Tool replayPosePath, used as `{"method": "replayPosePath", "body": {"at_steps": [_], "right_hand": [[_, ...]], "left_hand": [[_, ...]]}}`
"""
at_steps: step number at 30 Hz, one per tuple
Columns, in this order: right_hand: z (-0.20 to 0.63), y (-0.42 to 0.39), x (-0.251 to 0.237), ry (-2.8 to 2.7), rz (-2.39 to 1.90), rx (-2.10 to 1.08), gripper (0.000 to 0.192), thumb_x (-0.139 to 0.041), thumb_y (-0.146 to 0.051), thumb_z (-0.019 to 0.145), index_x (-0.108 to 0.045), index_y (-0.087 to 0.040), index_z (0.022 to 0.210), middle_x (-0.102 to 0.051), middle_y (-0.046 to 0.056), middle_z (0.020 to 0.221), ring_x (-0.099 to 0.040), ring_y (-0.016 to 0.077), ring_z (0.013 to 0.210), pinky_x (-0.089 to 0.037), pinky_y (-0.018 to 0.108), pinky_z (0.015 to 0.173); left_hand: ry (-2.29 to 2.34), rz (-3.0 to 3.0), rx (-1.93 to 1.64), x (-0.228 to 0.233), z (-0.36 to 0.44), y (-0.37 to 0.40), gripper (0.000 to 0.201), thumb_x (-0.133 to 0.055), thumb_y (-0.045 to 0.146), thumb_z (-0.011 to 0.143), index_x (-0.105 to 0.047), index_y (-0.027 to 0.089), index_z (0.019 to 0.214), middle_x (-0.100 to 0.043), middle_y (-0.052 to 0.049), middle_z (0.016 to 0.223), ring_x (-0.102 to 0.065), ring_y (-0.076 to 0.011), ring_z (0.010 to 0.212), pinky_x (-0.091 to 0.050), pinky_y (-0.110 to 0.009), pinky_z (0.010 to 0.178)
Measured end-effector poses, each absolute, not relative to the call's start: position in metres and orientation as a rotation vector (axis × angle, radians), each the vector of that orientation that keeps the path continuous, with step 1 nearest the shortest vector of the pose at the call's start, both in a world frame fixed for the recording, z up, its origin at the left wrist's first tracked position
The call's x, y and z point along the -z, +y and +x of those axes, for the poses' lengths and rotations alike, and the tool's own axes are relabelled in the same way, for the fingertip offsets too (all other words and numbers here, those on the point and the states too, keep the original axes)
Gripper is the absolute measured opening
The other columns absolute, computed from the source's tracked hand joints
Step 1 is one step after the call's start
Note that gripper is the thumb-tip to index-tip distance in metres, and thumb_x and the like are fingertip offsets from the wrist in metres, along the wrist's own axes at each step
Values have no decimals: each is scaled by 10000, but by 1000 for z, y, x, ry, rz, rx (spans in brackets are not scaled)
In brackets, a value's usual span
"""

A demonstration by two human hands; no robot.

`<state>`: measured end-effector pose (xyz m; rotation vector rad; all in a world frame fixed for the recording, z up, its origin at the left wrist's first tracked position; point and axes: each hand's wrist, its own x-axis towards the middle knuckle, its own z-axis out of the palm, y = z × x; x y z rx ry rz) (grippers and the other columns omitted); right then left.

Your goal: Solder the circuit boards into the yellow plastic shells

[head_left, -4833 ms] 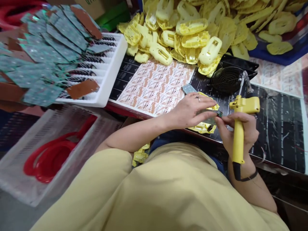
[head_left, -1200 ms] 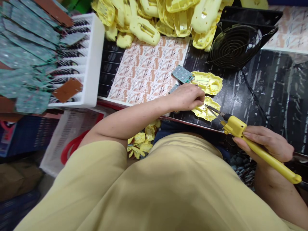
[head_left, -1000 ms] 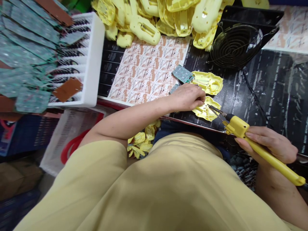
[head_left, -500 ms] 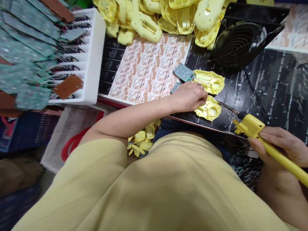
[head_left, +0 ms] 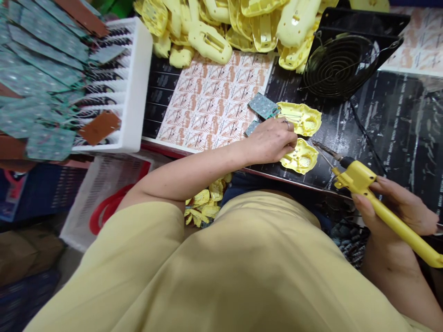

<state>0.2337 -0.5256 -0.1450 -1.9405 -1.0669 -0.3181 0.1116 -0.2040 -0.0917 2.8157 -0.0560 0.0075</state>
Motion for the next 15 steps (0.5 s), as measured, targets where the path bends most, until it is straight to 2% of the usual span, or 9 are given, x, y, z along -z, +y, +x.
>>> {"method": "replayPosePath", "body": {"at_steps": [3,5,7,11,15], "right_hand": [[232,-514,137,-1163,-1690,451,306,-1002,-385,804,-765,-246,938,-832,32,839,-790,225,624,-654,262,540],[230,-512,135,-1169,-1650,488,287,-994,-309,809,-722,-238,865,-814,22,780,-776,209,593,-627,229,516],[227,-516,137,-1131,-1694,463,276,-992,-304,809,-732,-238,875,-819,31,797,-786,214,619,-637,237,537],[220,-525,150,-911,-1843,421,429,-1002,-379,793,-830,-254,1165,-860,69,973,-817,238,715,-660,284,591],[221,-521,151,-914,-1747,481,528,-964,-316,799,-823,-287,1307,-834,13,847,-713,177,523,-515,231,427]], "left_hand": [[-11,2754,-3,89,108,-200,232,-620,200,1019,-811,174,1150,-814,-126,1203,-722,-293,1209,-541,-436,1107],[32,2663,-11,86,104,-190,339,-662,203,1010,-753,165,1334,-810,-126,1279,-727,-271,1244,-543,-420,1136],[72,2554,-11,83,102,-178,420,-665,192,1009,-703,169,1427,-809,-117,1310,-743,-234,1237,-560,-385,1123],[125,2441,15,83,105,-161,299,-625,155,1003,-782,162,1257,-840,-94,1207,-778,-192,1141,-587,-351,1070],[154,2478,-2,92,117,-164,189,-663,156,968,-824,178,1065,-853,-64,1062,-779,-205,1057,-584,-409,1084]]}}
